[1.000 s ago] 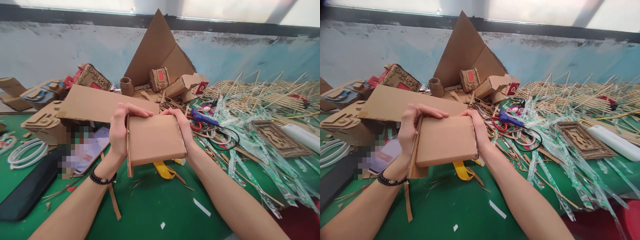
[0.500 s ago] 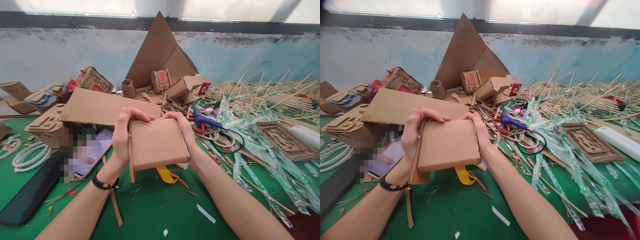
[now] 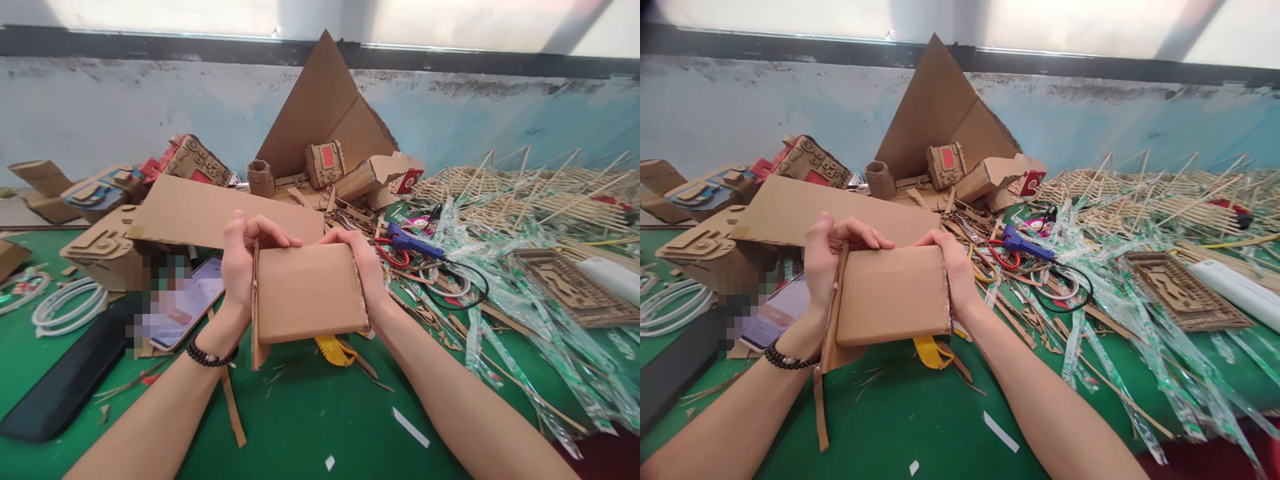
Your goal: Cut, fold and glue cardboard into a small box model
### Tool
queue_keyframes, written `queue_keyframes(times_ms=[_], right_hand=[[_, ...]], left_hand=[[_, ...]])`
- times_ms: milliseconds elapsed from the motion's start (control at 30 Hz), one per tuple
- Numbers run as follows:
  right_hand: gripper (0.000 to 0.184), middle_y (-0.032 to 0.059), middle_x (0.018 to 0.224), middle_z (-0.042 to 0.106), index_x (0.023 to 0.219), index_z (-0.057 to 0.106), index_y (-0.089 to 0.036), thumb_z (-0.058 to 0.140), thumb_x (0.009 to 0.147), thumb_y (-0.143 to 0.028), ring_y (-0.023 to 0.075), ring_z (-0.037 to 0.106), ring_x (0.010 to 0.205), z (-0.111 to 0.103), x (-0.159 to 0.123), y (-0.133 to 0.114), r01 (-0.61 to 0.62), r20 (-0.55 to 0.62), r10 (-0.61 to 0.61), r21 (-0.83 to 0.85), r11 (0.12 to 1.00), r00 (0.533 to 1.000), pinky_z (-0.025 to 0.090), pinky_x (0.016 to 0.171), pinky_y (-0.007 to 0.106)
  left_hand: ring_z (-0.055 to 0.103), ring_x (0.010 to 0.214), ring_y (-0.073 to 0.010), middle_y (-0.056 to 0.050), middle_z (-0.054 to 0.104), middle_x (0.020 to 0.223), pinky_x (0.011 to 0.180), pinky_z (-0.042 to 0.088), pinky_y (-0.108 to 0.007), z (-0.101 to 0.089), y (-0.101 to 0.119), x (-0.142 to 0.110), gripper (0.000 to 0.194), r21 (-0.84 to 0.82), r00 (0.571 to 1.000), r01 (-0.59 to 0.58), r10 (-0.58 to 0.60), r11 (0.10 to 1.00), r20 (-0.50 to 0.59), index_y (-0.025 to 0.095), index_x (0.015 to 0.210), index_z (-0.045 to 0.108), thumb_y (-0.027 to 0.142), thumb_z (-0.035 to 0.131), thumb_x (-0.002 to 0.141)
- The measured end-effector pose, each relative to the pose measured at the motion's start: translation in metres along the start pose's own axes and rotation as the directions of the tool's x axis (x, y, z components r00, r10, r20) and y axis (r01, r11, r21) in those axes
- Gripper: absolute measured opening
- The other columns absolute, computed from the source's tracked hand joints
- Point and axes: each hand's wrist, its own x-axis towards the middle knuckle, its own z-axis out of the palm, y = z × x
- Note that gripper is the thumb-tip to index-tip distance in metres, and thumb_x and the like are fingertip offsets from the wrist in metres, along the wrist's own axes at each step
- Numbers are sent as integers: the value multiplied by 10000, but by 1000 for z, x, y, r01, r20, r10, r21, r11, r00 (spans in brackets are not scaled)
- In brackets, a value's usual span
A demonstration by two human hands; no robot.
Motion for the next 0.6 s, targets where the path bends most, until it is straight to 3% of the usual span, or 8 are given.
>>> queue_keyframes(times_ms=[167,333,600], right_hand=[[433,-1,689,590,686,711,-247,554,886,-598,177,457,653,-2,2,2,-14,18,14,7,1000,1000,378,614,328],[404,0,653,613,707,714,-234,624,839,-605,169,495,596,-11,11,-2,-130,73,127,34,991,989,377,564,316],[460,15,682,669,739,746,-218,674,822,-664,171,530,598,-18,11,-14,-139,46,139,-6,990,989,405,574,311]], left_hand=[[701,685,-226,-87,761,701,692,558,-357,1,-1,-1,778,15,1000,18,-18,1000,-1,236,576,648,760,311,1041],[705,718,-217,-77,768,728,734,569,-348,5,-5,-3,715,-6,1000,18,-18,1000,0,240,613,671,702,356,1059],[739,777,-241,-91,796,797,765,584,-374,7,-2,-5,791,8,997,-29,28,1000,75,241,659,699,861,340,993]])
